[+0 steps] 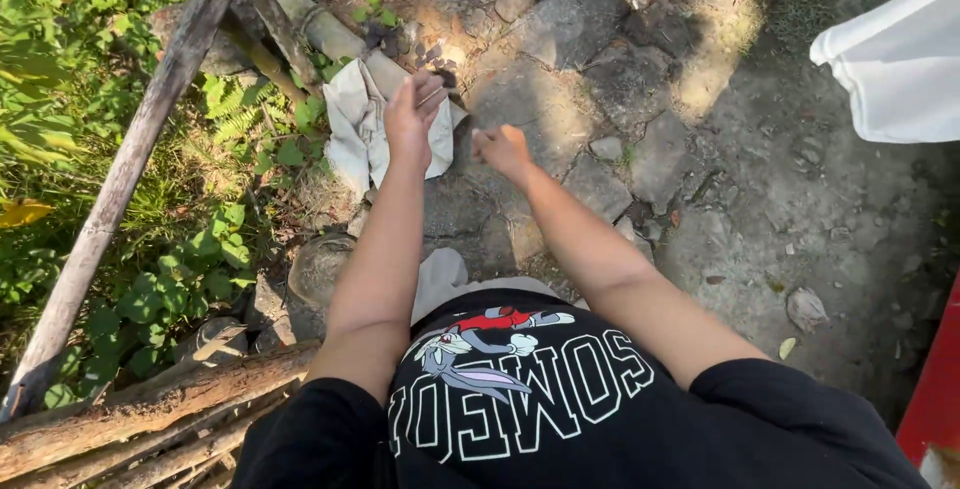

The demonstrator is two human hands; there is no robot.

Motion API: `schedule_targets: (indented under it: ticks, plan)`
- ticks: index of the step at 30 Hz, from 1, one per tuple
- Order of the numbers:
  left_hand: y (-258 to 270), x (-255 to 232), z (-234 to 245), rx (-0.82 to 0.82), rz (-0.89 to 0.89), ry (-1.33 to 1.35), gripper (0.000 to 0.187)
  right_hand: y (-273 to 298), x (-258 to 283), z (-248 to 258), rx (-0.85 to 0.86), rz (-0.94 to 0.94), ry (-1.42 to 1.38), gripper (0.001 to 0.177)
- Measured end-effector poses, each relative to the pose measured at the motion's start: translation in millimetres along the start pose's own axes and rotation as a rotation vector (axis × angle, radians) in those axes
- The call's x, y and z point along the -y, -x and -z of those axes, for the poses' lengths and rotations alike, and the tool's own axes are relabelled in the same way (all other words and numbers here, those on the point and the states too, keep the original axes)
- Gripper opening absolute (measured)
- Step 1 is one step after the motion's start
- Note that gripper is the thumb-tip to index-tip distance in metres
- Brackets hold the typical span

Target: Moving and organizing wooden branches and sticks to construct or reinforce a fence.

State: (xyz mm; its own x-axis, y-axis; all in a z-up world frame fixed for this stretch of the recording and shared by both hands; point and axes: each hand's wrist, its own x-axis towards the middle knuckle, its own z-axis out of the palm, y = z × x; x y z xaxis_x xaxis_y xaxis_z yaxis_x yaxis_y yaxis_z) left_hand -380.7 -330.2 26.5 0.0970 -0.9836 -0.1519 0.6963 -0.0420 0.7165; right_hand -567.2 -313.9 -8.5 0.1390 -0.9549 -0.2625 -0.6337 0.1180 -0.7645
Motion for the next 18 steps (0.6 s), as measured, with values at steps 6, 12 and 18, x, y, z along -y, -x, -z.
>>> schedule_targets:
  ticks: [6, 12, 18]
  plan:
    - [-46, 112, 7, -0.021, -0.074, -0.364, 0.041, -21, -38, 39, -0.259, 0.246, -0.316, 0.026]
    - [-85, 122, -26, -0.066, 0.257, -0.547, 0.039, -55, -72, 81, -0.354, 0.100, -0.523, 0.031]
    - [-175, 155, -10, -0.051, 0.434, -0.381, 0.032, -115, -82, 105, -0.255, -0.120, -0.606, 0.020]
